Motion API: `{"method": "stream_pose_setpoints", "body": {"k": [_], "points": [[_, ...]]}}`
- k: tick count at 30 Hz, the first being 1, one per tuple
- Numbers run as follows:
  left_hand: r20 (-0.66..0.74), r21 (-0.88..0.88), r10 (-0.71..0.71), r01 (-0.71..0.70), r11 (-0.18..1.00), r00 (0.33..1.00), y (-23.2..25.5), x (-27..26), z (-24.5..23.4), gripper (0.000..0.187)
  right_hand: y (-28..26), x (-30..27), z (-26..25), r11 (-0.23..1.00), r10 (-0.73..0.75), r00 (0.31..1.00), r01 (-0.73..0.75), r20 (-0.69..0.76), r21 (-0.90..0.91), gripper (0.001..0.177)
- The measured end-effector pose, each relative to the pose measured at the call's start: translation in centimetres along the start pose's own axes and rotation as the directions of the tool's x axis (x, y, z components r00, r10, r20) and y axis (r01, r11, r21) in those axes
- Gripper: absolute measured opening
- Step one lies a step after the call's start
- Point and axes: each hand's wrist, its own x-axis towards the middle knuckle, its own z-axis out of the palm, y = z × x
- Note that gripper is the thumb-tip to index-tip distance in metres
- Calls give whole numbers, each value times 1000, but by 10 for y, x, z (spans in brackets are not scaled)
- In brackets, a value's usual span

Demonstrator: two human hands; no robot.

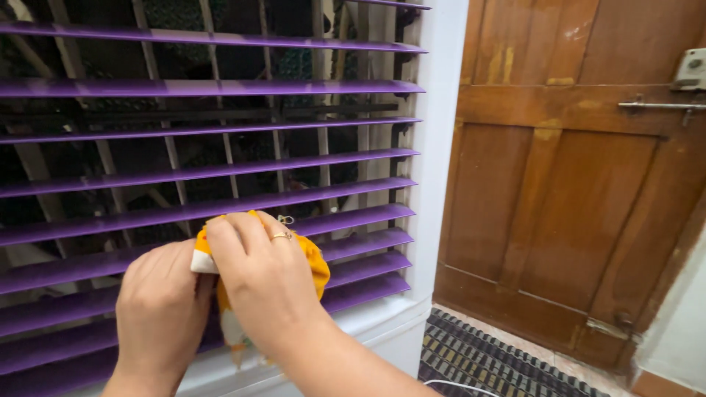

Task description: Cleaning the front louvers and exterior surfaces of a floor-standing air cooler using a cloth.

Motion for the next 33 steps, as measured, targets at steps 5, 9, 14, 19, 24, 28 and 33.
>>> {"method": "stream_pose_setpoints", "body": {"k": [5,9,14,19,24,28,33], "points": [[-42,-72,58,-61,996,997,-3,2,-11,19,13,3,-14,981,-164,985,158,-47,-111,26],[-71,-139,-17,7,990,997,1,6,-22,18,18,-1,-11,964,-122,991,105,-55,-244,31],[-78,-125,-21,11,992,997,-13,-4,-21,19,-15,19,25,963,177,984,-165,38,-212,18],[-125,-114,-116,102,988,985,-26,-9,-26,19,-42,30,48,961,190,980,-175,50,-215,18],[-120,-149,-105,87,985,987,-33,-6,-32,25,-12,27,21,995,45,972,-24,232,-92,18],[-117,-165,-175,155,974,978,-40,-9,-37,26,1,20,22,965,136,967,-80,214,-251,15],[-184,-196,-177,140,971,967,-59,-13,-46,35,-43,33,53,930,295,946,-252,132,-267,18]]}}
